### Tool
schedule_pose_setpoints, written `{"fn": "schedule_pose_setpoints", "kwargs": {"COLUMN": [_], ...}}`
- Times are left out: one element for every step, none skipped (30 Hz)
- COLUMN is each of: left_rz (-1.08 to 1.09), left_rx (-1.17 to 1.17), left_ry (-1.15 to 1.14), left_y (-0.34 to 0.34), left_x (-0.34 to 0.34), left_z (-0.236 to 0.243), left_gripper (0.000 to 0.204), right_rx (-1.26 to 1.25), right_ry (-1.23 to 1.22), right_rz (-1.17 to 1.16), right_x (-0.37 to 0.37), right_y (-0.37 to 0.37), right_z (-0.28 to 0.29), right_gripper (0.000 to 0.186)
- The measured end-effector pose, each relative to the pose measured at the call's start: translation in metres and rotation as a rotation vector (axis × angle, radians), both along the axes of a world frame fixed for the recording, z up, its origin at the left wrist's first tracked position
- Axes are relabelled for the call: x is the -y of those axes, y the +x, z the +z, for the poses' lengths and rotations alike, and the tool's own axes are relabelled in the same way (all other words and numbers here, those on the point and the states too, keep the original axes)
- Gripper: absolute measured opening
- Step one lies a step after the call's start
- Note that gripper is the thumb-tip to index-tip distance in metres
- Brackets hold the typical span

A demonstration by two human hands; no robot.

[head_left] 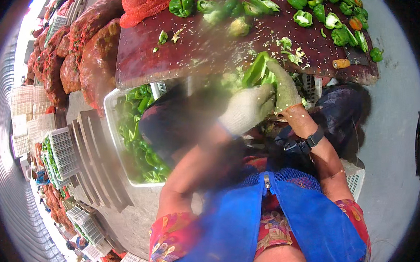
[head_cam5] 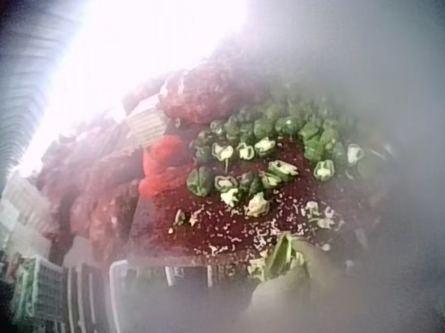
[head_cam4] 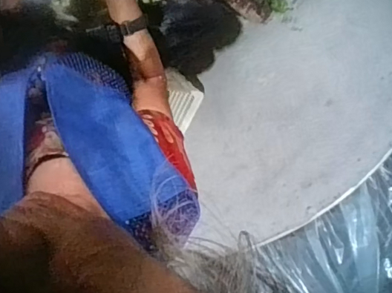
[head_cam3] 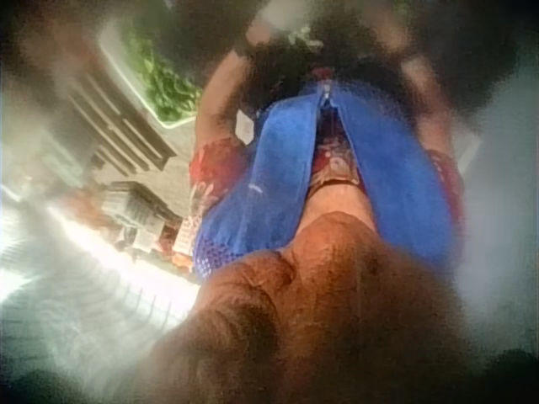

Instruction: Breaking and deseeding green bell peppers by hand in a warehouse.

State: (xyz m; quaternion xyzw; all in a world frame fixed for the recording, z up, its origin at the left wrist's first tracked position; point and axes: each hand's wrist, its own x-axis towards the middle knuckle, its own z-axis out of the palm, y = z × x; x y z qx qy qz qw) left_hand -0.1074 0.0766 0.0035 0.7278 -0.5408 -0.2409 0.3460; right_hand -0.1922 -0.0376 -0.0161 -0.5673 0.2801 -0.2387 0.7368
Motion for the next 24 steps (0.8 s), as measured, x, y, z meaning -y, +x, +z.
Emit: {"fn": "schedule_pose_setpoints", "kwargs": {"left_rz": [0.065, 0.063, 0.051, 0.034, 0.011, -0.004, -0.051, -0.056, -0.065, -0.075, -0.023, 0.027, 0.084, 0.086, 0.196, 0.31, 0.334, 0.342, 0.304, 0.268, 0.296, 0.295, 0.23, 0.19], "left_rx": [-0.053, -0.05, 0.032, 0.038, 0.044, 0.052, 0.109, 0.134, 0.162, 0.191, 0.22, 0.231, 0.243, 0.243, 0.228, 0.211, 0.226, 0.224, 0.214, 0.204, 0.231, 0.229, 0.265, 0.265], "left_ry": [-0.002, -0.003, -0.085, -0.106, -0.127, -0.143, 0.106, 0.184, 0.261, 0.338, 0.313, 0.324, 0.338, 0.34, 0.308, 0.278, 0.295, 0.296, 0.336, 0.377, 0.408, 0.41, 0.385, 0.373], "left_y": [-0.004, -0.004, -0.004, -0.005, -0.007, -0.008, -0.011, -0.014, -0.016, -0.019, -0.022, -0.022, -0.022, -0.02, -0.017, -0.012, -0.008, -0.002, 0.003, 0.006, 0.004, 0.004, 0.005, 0.005], "left_x": [-0.003, -0.008, -0.016, -0.02, -0.024, -0.031, -0.034, -0.037, -0.04, -0.043, -0.042, -0.036, -0.031, -0.024, -0.014, -0.006, -0.001, 0.002, 0.004, 0.004, 0.008, 0.008, 0.005, 0.003], "left_z": [-0.001, -0.002, -0.003, -0.004, -0.005, -0.003, 0.006, 0.002, 0.003, 0.004, 0.005, 0.012, 0.02, 0.016, 0.013, 0.011, 0.012, 0.007, 0.002, -0.001, 0.003, -0.005, -0.02, -0.019], "left_gripper": [0.017, 0.017, 0.017, 0.017, 0.017, 0.017, 0.016, 0.016, 0.016, 0.015, 0.016, 0.017, 0.019, 0.019, 0.02, 0.022, 0.022, 0.022, 0.021, 0.02, 0.018, 0.018, 0.018, 0.017], "right_rx": [-0.055, -0.111, -0.032, -0.05, -0.069, -0.054, -0.042, -0.101, -0.157, -0.158, -0.196, -0.232, -0.216, -0.203, -0.273, -0.342, -0.279, -0.214, -0.273, -0.331, -0.314, -0.316, -0.295, -0.272], "right_ry": [-0.036, -0.072, 0.198, -0.134, -0.466, -0.548, -0.632, -0.377, -0.124, -0.124, -0.326, -0.528, -0.598, -0.668, -0.715, -0.759, -0.604, -0.452, -0.333, -0.212, -0.218, -0.216, -0.317, -0.415], "right_rz": [-0.014, -0.026, -0.061, -0.002, -0.002, -0.009, -0.024, -0.034, -0.046, -0.045, -0.01, 0.024, 0.009, -0.011, -0.011, -0.007, -0.035, -0.071, -0.068, -0.064, -0.088, -0.088, -0.083, -0.078], "right_x": [0.002, 0.004, 0.009, 0.019, 0.028, 0.027, 0.027, 0.03, 0.031, 0.031, 0.031, 0.031, 0.023, 0.015, 0.014, 0.012, 0.005, -0.004, -0.009, -0.014, -0.018, -0.018, -0.018, -0.016], "right_y": [0.003, 0.006, 0.01, 0.006, 0.0, 0.001, 0.001, 0.003, 0.004, 0.001, -0.004, -0.006, -0.006, -0.007, -0.006, -0.002, 0.0, 0.003, 0.006, 0.008, 0.006, 0.004, 0.002, -0.001], "right_z": [0.005, 0.006, 0.0, -0.018, -0.035, -0.031, -0.027, -0.026, -0.025, -0.029, -0.037, -0.042, -0.035, -0.029, -0.031, -0.027, -0.022, -0.011, -0.005, 0.0, 0.008, 0.006, 0.004, 0.001], "right_gripper": [0.038, 0.036, 0.036, 0.038, 0.039, 0.04, 0.04, 0.041, 0.041, 0.041, 0.041, 0.04, 0.04, 0.04, 0.04, 0.04, 0.038, 0.037, 0.034, 0.031, 0.027, 0.027, 0.027, 0.027]}}
